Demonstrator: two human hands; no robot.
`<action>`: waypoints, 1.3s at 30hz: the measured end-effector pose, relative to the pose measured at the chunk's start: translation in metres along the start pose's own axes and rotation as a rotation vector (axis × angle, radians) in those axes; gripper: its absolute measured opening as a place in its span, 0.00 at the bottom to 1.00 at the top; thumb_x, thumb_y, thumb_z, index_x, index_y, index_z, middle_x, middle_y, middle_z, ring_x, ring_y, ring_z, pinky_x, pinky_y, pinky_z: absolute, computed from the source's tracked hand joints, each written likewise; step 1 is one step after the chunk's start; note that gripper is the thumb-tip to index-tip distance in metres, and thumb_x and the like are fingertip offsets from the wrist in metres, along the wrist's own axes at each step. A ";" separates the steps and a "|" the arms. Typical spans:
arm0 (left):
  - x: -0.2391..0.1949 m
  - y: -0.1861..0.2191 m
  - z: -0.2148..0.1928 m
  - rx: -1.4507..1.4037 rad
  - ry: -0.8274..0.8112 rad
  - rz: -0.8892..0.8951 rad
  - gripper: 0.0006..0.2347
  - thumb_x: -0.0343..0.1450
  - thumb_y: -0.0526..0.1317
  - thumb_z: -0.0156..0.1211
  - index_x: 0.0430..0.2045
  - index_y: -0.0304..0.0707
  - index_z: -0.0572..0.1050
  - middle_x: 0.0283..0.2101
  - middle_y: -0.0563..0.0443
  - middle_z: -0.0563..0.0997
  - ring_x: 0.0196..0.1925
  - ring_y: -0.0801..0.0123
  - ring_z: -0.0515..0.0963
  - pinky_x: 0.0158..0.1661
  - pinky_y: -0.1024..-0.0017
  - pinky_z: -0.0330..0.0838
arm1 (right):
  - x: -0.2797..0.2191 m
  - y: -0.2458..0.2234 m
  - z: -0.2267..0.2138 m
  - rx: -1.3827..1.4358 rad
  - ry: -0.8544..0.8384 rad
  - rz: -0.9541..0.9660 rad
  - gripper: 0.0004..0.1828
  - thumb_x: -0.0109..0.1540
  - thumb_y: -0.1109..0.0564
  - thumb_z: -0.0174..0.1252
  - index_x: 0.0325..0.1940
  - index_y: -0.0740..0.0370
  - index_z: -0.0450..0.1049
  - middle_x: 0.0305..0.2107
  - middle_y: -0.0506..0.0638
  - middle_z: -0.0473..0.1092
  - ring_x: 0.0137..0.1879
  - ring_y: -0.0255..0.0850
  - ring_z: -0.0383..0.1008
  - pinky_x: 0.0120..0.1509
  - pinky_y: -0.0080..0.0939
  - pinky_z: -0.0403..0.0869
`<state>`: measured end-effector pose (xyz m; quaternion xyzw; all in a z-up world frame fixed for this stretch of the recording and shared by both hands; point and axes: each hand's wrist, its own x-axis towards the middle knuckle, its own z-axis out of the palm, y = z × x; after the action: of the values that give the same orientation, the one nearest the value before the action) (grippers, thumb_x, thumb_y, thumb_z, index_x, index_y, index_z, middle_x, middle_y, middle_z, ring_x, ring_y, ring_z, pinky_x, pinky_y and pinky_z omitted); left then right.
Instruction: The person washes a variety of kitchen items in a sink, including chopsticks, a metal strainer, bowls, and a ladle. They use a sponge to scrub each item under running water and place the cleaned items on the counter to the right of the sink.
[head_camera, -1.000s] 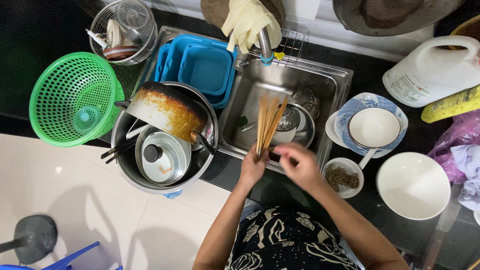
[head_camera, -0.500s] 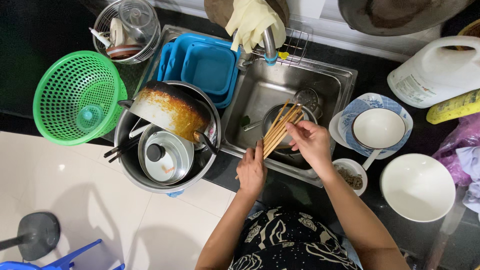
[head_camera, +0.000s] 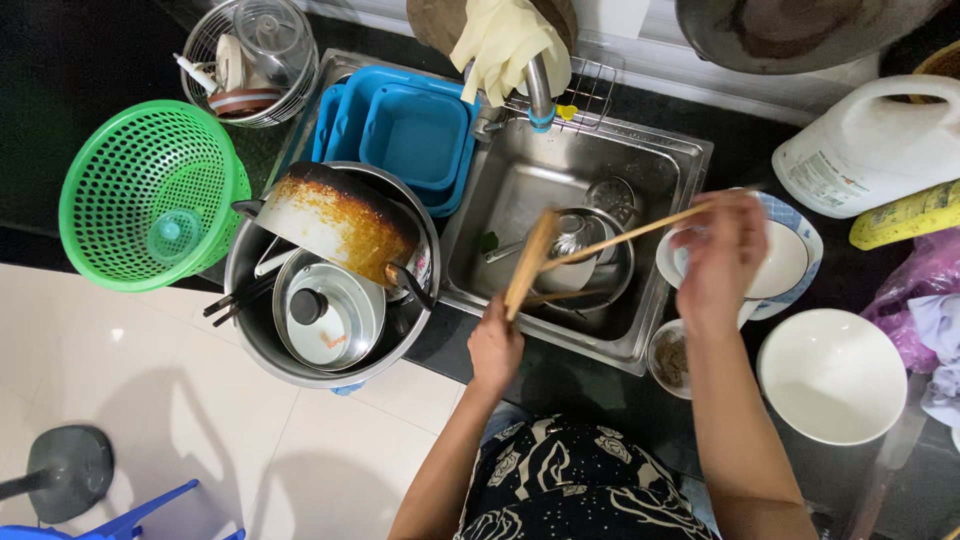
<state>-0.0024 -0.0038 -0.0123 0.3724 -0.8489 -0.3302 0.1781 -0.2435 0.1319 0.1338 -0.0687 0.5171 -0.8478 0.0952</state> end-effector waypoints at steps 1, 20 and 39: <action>0.004 -0.010 0.008 -0.131 -0.067 -0.156 0.18 0.70 0.33 0.59 0.56 0.38 0.73 0.37 0.40 0.83 0.36 0.52 0.85 0.37 0.60 0.77 | -0.001 -0.002 0.001 -0.082 -0.052 -0.093 0.01 0.74 0.61 0.50 0.49 0.59 0.68 0.40 0.50 0.75 0.39 0.35 0.77 0.38 0.36 0.78; -0.001 -0.086 0.021 -0.854 -0.385 -0.842 0.11 0.73 0.39 0.62 0.42 0.28 0.74 0.30 0.51 0.73 0.28 0.72 0.74 0.30 0.75 0.80 | -0.067 0.212 -0.026 -1.398 -0.830 0.165 0.17 0.58 0.63 0.62 0.52 0.56 0.80 0.50 0.59 0.70 0.59 0.56 0.69 0.60 0.56 0.71; 0.023 -0.029 -0.008 -1.162 -0.517 -0.709 0.12 0.73 0.33 0.59 0.51 0.30 0.74 0.40 0.43 0.83 0.38 0.65 0.84 0.40 0.72 0.80 | -0.010 0.138 -0.022 -0.541 -0.407 0.224 0.07 0.65 0.57 0.65 0.43 0.63 0.79 0.28 0.47 0.74 0.30 0.32 0.71 0.33 0.30 0.71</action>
<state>0.0023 -0.0389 -0.0253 0.3804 -0.3797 -0.8429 0.0231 -0.2264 0.0910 0.0011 -0.2018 0.6977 -0.6334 0.2670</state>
